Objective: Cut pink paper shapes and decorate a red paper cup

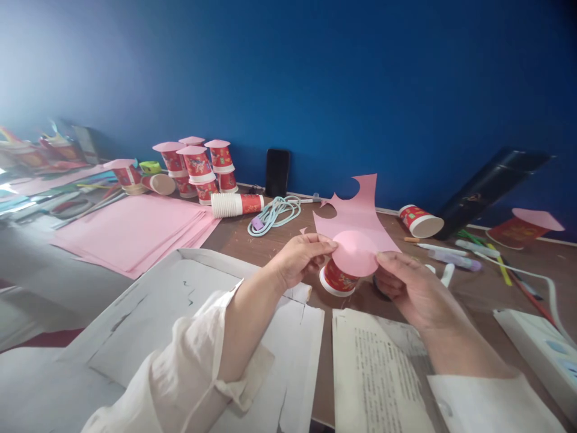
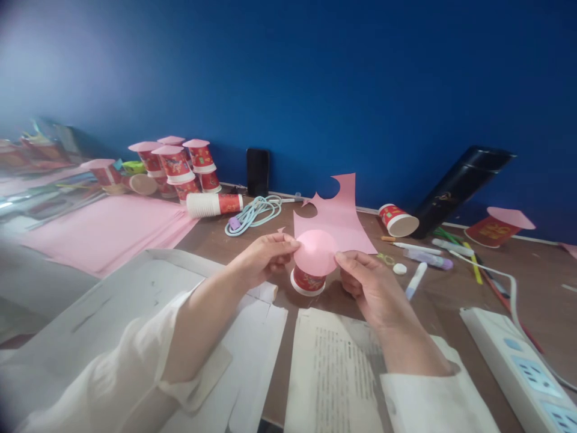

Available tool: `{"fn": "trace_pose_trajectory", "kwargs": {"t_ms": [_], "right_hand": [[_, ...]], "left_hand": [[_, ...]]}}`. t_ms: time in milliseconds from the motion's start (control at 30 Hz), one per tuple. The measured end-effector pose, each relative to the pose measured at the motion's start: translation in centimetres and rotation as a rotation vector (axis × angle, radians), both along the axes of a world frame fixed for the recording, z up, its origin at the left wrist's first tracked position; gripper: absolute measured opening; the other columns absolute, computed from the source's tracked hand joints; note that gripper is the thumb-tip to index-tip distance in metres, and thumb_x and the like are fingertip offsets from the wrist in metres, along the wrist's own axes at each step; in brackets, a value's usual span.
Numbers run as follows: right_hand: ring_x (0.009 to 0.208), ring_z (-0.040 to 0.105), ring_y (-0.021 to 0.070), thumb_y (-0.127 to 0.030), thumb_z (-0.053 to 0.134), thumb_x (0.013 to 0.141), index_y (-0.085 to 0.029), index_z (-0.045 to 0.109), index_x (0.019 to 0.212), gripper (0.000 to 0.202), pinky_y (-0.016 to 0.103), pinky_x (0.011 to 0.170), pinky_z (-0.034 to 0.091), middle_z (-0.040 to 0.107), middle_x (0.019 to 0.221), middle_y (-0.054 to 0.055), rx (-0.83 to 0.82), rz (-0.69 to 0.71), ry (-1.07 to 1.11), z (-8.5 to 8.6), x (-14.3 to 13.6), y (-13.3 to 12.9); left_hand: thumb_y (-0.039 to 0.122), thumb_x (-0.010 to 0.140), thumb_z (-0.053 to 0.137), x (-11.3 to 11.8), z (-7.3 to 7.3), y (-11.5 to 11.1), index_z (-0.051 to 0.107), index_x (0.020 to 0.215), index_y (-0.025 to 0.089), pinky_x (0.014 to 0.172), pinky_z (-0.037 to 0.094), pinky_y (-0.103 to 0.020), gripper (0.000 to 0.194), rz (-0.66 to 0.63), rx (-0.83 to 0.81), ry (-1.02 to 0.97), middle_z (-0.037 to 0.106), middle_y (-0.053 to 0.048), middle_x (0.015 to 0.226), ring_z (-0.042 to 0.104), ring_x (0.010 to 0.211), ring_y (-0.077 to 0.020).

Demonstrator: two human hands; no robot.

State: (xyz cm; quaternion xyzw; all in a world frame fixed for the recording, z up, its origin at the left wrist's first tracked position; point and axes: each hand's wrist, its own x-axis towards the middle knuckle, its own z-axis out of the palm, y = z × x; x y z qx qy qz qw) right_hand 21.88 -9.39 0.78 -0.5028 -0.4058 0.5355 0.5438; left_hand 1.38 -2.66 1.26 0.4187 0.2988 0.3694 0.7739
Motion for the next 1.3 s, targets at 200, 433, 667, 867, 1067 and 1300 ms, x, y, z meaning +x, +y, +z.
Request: {"fn": "trace_pose_trajectory", "kwargs": {"t_ms": [200,433,667,867,1067,1300], "right_hand": [[0.05,0.021,0.0063,-0.041,0.077,0.073,-0.019,0.049,0.06,0.038,0.022,0.042,0.013,0.028,0.057,-0.007,-0.067,0.008,0.019,-0.24,0.01,0.37],[0.048,0.022,0.0045,-0.04,0.075,0.076,-0.019,0.048,0.063,0.037,0.019,0.042,0.013,0.032,0.057,-0.007,-0.125,0.024,0.018,-0.41,0.03,0.38],[0.048,0.022,0.0043,-0.045,0.077,0.072,-0.019,0.049,0.066,0.039,0.019,0.041,0.013,0.033,0.057,-0.007,-0.184,0.04,0.015,-0.47,-0.19,0.35],[0.047,0.023,0.0047,-0.045,0.076,0.075,-0.019,0.048,0.067,0.039,0.02,0.042,0.014,0.035,0.058,-0.006,-0.182,0.063,0.012,-0.78,-0.03,0.4],[0.048,0.023,0.0044,-0.046,0.076,0.075,-0.019,0.047,0.066,0.041,0.02,0.042,0.014,0.034,0.058,-0.007,-0.192,0.071,0.013,-0.84,0.0,0.45],[0.048,0.023,0.0043,-0.045,0.077,0.074,-0.018,0.047,0.064,0.041,0.021,0.043,0.012,0.035,0.057,-0.006,-0.194,0.063,0.019,-0.63,-0.23,0.36]], "left_hand": [[0.029,0.062,0.081,0.17,0.21,-0.04,0.054,0.068,0.014,0.041,0.012,-0.017,0.031,0.019,-0.042,0.071,0.048,0.003,0.06,0.034,0.048,-0.0023],[0.029,0.065,0.078,0.22,0.06,-0.07,0.054,0.069,0.014,0.041,0.013,-0.016,0.028,0.011,-0.053,0.14,0.05,0.002,0.063,0.033,0.048,-0.002],[0.029,0.066,0.077,0.2,0.05,-0.11,0.054,0.068,0.014,0.041,0.013,-0.015,0.027,0.0,-0.062,0.168,0.047,0.002,0.062,0.032,0.048,-0.0019],[0.03,0.068,0.076,0.2,-0.08,-0.08,0.053,0.066,0.014,0.041,0.013,-0.016,0.027,-0.019,-0.061,0.187,0.046,0.003,0.061,0.029,0.047,-0.0019],[0.034,0.067,0.079,0.15,-0.21,-0.08,0.057,0.071,0.014,0.041,0.014,-0.017,0.03,-0.027,-0.063,0.218,0.047,0.002,0.062,0.032,0.048,-0.003],[0.04,0.063,0.082,0.17,-0.5,-0.11,0.056,0.069,0.015,0.041,0.014,-0.019,0.037,-0.044,-0.051,0.223,0.047,0.003,0.062,0.03,0.048,-0.0029]]}}
